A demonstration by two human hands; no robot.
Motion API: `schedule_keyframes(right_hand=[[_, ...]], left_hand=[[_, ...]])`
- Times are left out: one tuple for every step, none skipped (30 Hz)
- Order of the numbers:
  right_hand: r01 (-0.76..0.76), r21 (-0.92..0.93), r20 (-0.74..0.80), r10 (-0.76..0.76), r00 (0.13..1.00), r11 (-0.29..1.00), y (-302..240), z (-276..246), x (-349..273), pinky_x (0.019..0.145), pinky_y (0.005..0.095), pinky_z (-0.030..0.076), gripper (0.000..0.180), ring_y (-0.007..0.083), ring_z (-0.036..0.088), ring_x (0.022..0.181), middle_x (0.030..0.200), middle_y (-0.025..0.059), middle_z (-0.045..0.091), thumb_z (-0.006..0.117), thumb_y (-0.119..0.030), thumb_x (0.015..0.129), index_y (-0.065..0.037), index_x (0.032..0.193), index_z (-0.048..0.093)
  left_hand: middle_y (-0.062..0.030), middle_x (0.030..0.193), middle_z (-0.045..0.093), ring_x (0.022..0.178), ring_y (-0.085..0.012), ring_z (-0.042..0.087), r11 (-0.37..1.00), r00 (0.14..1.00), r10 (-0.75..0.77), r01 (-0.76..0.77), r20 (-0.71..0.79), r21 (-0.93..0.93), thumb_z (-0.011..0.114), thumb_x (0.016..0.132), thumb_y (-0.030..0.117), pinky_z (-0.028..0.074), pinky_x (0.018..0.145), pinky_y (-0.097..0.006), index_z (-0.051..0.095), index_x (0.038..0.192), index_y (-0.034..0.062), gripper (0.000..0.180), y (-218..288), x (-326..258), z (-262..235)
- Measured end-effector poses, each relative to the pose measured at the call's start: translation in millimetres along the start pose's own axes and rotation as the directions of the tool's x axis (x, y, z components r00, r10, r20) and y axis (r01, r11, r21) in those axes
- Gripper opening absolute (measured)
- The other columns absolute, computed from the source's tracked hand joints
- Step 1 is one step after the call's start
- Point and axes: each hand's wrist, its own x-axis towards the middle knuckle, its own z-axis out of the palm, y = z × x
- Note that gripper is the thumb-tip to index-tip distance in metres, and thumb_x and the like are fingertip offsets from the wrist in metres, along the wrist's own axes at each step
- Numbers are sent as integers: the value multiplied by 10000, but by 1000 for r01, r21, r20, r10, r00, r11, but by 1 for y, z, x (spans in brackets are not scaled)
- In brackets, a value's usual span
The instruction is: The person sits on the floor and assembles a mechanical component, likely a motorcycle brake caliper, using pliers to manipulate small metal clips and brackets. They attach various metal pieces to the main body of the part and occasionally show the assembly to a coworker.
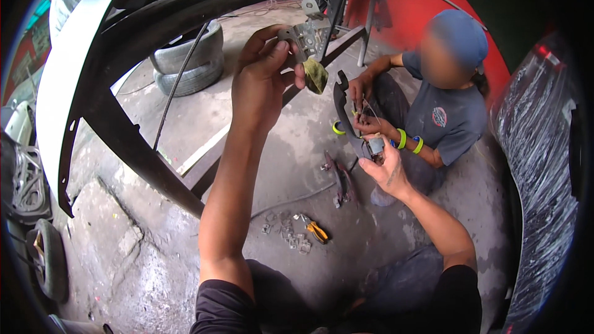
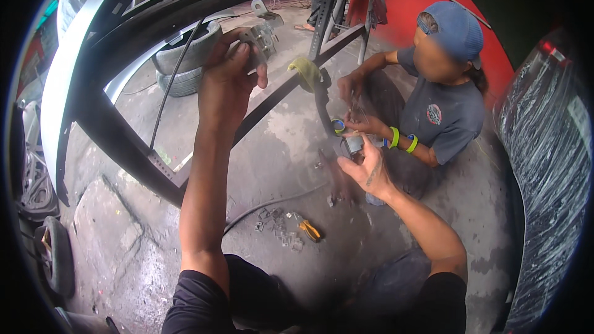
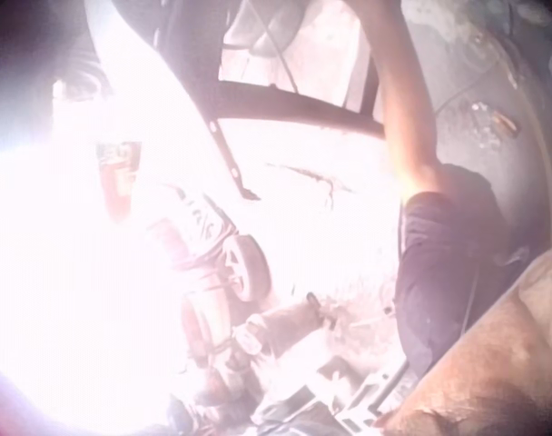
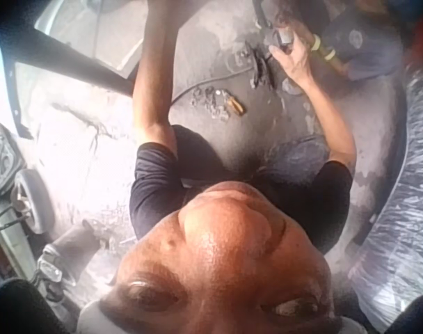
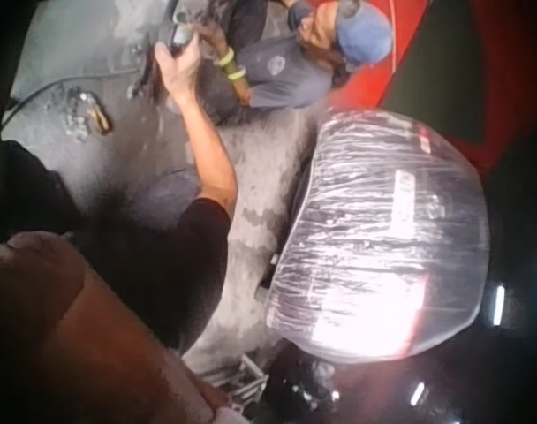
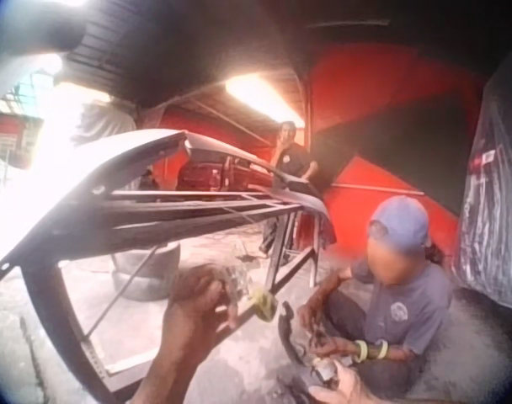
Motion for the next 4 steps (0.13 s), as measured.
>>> schedule_keyframes(right_hand=[[1,-9,0,-1,1000,1000,-2,-1,-1,731,288,514,475,103,600,785,922,41,664,764,-117,862,-24,1286,571],[3,-17,0,-3,1000,1000,-2,-1,-1,732,288,514,475,103,600,786,925,42,665,765,-118,862,-25,1286,572],[0,-12,-6,0,1000,1000,-3,-1,-2,737,288,516,474,107,604,788,932,45,667,764,-118,865,-27,1288,572],[-3,-7,-11,3,1000,1000,-3,-2,-2,741,288,518,473,111,609,789,938,49,669,763,-119,868,-29,1291,572]], left_hand=[[-127,1034,654,741,-220,662,1000,1000,19,-19,-1,-7,555,1031,59,543,597,-341,558,1324,-10,302,-1,0,0],[-128,1040,656,742,-220,662,999,999,37,-37,-2,-14,559,1030,63,544,599,-341,562,1326,-6,303,-2,0,-1],[-129,1054,657,747,-223,665,999,999,44,-44,-8,-30,564,1030,66,548,604,-344,559,1336,-2,314,-1,1,-1],[-130,1067,659,753,-227,667,998,999,50,-51,-15,-45,569,1029,70,552,609,-347,555,1346,2,324,0,2,-1]])
